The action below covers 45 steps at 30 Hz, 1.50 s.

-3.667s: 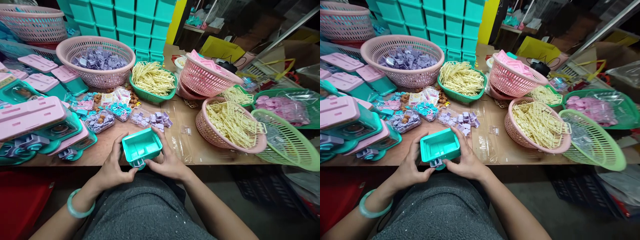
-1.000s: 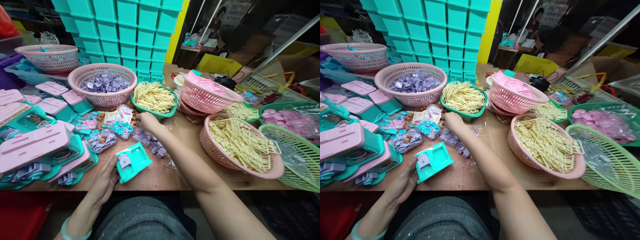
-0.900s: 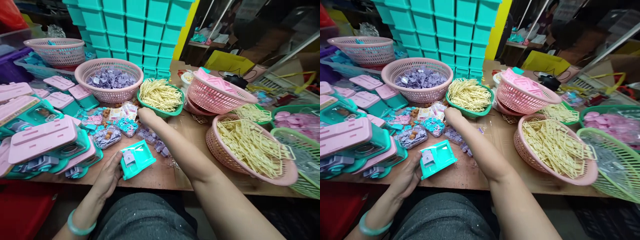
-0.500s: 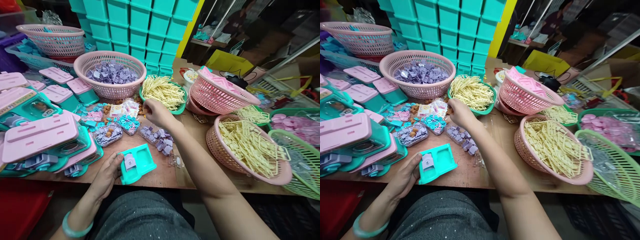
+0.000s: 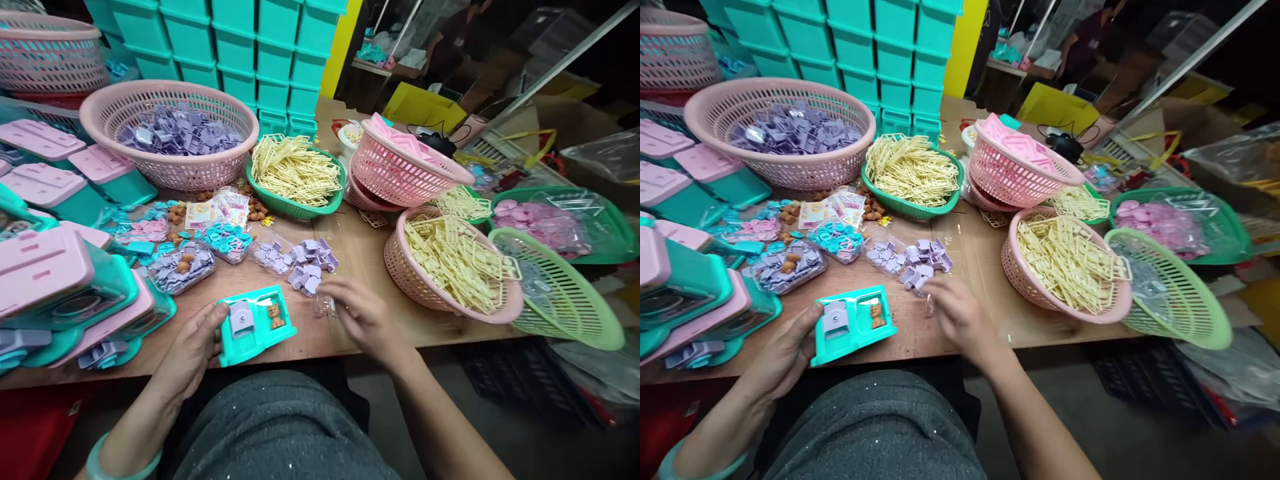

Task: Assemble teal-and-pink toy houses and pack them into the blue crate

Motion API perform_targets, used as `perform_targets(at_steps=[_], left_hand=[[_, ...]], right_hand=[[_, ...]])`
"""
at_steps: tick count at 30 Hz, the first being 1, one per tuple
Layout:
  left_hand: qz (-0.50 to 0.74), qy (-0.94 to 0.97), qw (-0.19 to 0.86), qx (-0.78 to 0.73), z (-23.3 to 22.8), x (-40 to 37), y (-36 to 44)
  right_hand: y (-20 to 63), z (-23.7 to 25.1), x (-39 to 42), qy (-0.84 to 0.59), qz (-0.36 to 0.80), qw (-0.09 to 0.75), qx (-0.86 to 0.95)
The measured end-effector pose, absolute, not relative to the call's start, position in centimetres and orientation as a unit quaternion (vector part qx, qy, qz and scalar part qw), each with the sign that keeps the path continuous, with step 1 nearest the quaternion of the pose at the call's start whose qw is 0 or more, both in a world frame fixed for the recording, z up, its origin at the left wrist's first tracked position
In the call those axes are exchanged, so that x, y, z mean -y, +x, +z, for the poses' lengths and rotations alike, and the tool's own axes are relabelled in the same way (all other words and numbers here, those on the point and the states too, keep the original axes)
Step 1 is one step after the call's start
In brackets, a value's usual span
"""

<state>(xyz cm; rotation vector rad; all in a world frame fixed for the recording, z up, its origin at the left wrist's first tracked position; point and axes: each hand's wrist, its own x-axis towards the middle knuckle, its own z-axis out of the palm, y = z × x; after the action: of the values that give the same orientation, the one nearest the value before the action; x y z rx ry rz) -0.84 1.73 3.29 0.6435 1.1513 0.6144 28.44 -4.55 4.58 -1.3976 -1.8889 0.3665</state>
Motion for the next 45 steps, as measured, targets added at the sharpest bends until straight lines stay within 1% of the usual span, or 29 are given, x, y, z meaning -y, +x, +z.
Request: perform_targets(at_steps=[2,4,9,11,13,14,16,20,23,27,32,41,45], left_hand=[[0.270,0.289,0.747,-0.534,3.2,-1.7,-0.9],[0.271,0.287,0.747,-0.536,3.1,-1.8,-0.7],[0.272,0.296,0.751,-0.524,3.5,-1.5,0.4],[0.276,0.301,0.747,-0.524,3.7,-1.2,0.5],[0.288,0.301,0.742,-0.525,4.0,-1.0,0.6],[0.295,0.300,0.740,-0.525,4.1,-0.8,0.6],[0.307,0.295,0.739,-0.523,4.4,-0.5,0.7],[0.314,0.300,0.733,-0.524,4.8,0.1,1.3],[0.315,0.305,0.722,-0.535,5.0,0.3,1.7],[0.318,0.316,0.708,-0.546,5.0,0.3,1.8],[0.315,0.327,0.694,-0.558,5.1,0.2,1.9],[0.325,0.357,0.677,-0.556,4.9,0.7,2.0],[0.333,0.353,0.673,-0.558,5.3,0.8,2.3]], right_hand=[[30.6,3.7,5.7,-0.647,0.119,0.365,0.658],[31.8,2.6,6.4,-0.690,0.135,0.340,0.625],[31.4,0.4,6.2,-0.686,0.202,0.268,0.645],[31.1,0.4,5.8,-0.694,0.213,0.237,0.645],[30.7,1.0,5.6,-0.700,0.230,0.235,0.634],[30.4,1.4,5.7,-0.700,0.243,0.247,0.625],[29.2,2.3,5.9,-0.689,0.289,0.302,0.592],[25.2,3.1,6.2,-0.644,0.407,0.460,0.457],[22.9,2.8,5.9,-0.639,0.426,0.510,0.388],[22.5,2.9,5.7,-0.630,0.439,0.541,0.343],[22.5,3.4,5.7,-0.604,0.495,0.523,0.341],[21.8,3.3,6.2,-0.625,0.462,0.539,0.325],[21.7,3.3,6.3,-0.618,0.476,0.529,0.335]])
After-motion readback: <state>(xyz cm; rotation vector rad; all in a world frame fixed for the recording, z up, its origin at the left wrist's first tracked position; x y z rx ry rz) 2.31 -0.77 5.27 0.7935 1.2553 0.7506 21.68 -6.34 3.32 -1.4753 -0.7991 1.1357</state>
